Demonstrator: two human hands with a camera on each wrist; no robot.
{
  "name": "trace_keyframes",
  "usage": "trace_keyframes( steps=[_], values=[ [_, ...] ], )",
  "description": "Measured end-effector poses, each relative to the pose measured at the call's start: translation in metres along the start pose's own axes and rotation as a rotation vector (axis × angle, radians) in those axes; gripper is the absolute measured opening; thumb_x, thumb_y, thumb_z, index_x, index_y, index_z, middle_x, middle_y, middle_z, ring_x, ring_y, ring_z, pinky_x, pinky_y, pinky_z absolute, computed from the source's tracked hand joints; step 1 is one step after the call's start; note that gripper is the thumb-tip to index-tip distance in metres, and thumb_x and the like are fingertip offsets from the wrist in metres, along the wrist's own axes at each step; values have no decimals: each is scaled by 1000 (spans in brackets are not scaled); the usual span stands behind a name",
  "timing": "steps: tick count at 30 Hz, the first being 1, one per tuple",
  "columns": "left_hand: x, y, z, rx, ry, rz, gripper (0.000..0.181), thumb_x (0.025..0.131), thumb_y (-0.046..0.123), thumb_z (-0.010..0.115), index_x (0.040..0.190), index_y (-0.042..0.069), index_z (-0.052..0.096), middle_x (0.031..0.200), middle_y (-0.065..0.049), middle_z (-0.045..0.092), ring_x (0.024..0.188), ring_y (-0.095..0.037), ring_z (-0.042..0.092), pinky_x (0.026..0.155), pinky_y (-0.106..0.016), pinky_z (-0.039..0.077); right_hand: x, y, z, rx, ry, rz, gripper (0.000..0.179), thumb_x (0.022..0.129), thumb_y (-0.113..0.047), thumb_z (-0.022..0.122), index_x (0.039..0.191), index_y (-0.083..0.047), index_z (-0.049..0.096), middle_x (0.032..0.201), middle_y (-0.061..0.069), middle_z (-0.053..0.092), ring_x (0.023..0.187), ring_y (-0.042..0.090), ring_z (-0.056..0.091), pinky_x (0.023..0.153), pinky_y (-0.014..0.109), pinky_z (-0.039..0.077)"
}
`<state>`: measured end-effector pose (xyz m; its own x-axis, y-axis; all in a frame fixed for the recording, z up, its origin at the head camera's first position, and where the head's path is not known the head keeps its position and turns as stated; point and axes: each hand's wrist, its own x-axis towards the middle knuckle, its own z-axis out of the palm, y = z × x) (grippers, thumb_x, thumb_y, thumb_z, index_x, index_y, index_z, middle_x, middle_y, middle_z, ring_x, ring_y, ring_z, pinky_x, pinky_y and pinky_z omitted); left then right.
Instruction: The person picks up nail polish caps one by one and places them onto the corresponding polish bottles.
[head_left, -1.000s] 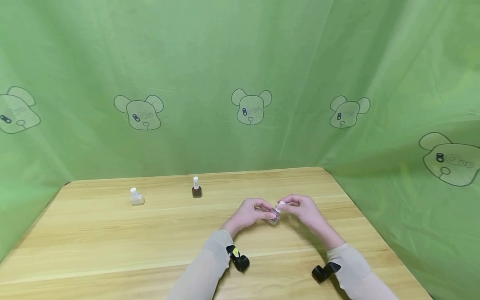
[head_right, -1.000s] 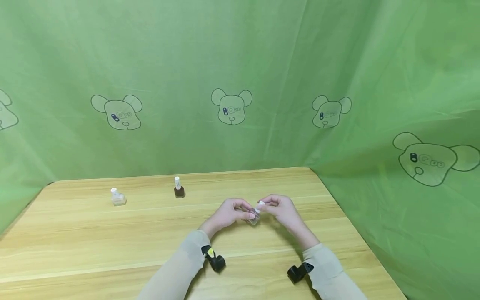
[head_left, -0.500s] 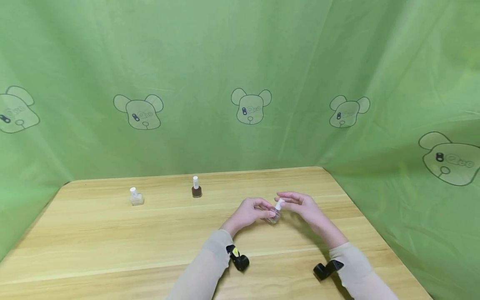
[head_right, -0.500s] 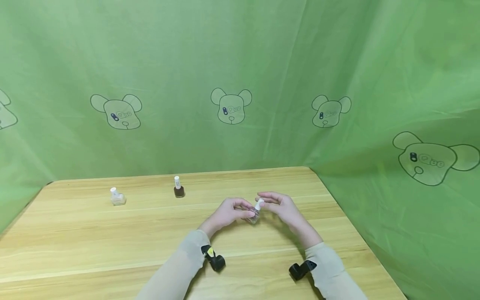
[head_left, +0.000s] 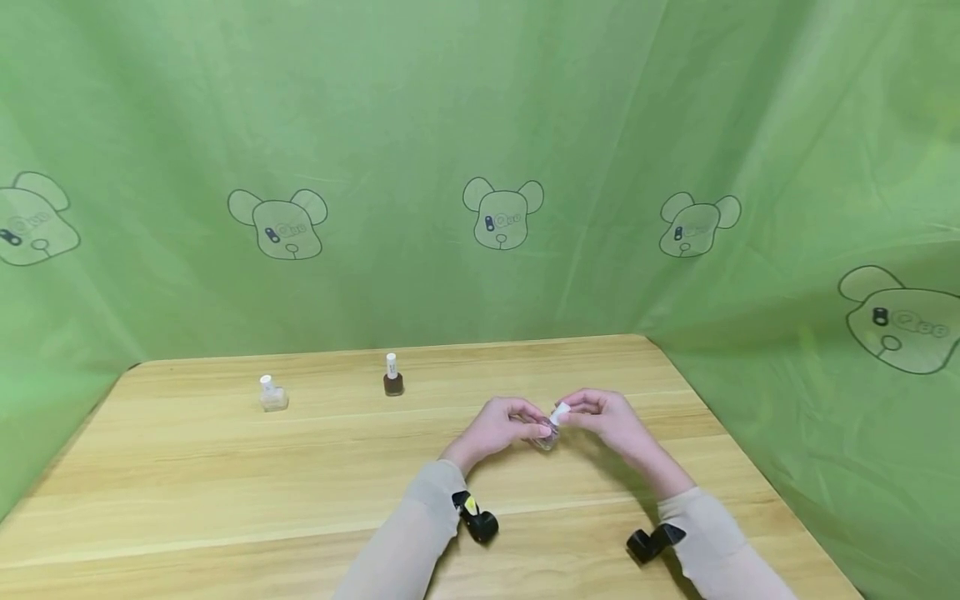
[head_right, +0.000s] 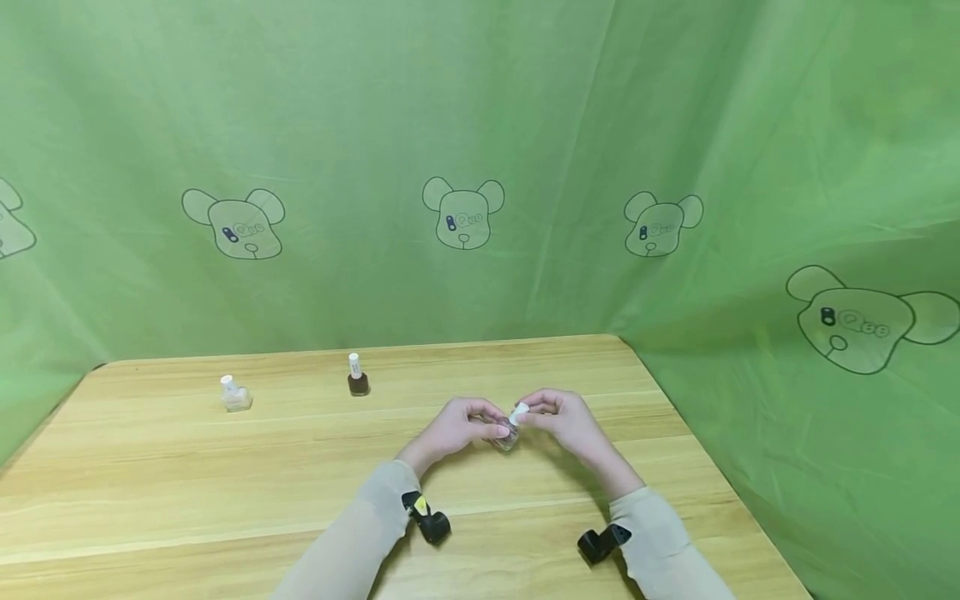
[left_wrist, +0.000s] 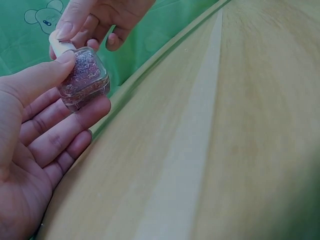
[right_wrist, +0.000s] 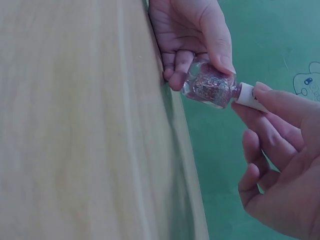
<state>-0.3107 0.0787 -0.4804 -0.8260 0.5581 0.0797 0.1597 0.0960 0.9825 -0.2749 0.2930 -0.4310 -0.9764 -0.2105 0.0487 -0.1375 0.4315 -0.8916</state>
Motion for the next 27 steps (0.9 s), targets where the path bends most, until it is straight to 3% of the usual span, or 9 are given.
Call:
trace_keyframes(
  steps=[9, 14, 18, 22, 25, 27],
  values=[
    [0, -1, 1, -23, -15, 20, 21, 82, 17, 77, 101, 8, 72, 94, -4, 75, 77, -10, 70, 76, -28, 58, 0, 0, 9, -10, 129, 68, 32, 78, -18, 80, 98, 3, 67, 80, -4, 73, 70, 9, 62, 68, 26, 50],
    [1, -3, 2, -20, 7, 16, 21, 82, 18, 77, 100, 8, 73, 93, -5, 74, 76, -11, 69, 74, -29, 58, 1, 2, 11, -18, 149, 78, 33, 79, -21, 80, 100, 2, 66, 80, -6, 71, 69, 10, 55, 61, 24, 45],
    [2, -3, 2, -12, 23, 28, 23, 84, 21, 76, 103, 8, 72, 96, -6, 74, 78, -9, 68, 75, -26, 56, 2, 3, 8, -20, 69, 33, 40, 84, -23, 75, 115, -1, 64, 102, 7, 72, 89, 9, 62, 82, 29, 47],
    [2, -3, 2, 11, 30, 33, 28, 84, 24, 76, 107, 8, 72, 101, -5, 74, 83, -6, 67, 79, -23, 53, 2, 5, 3, 49, -40, -6, 48, 89, -22, 69, 131, -3, 57, 126, 17, 65, 104, 8, 64, 104, 47, 41],
    [2, -2, 1, 14, 26, 24, 29, 84, 25, 76, 108, 9, 72, 102, -4, 74, 83, -6, 67, 78, -23, 53, 1, 5, 1, 86, -72, -15, 47, 90, -22, 68, 131, -1, 57, 128, 18, 64, 106, 5, 65, 111, 52, 36],
    [1, -2, 1, 18, 24, 23, 28, 84, 25, 76, 108, 9, 72, 101, -3, 74, 82, -7, 66, 76, -23, 52, 1, 5, 1, 85, -71, -18, 45, 90, -22, 68, 128, 0, 58, 125, 18, 66, 105, 4, 66, 109, 47, 39]
  ],
)
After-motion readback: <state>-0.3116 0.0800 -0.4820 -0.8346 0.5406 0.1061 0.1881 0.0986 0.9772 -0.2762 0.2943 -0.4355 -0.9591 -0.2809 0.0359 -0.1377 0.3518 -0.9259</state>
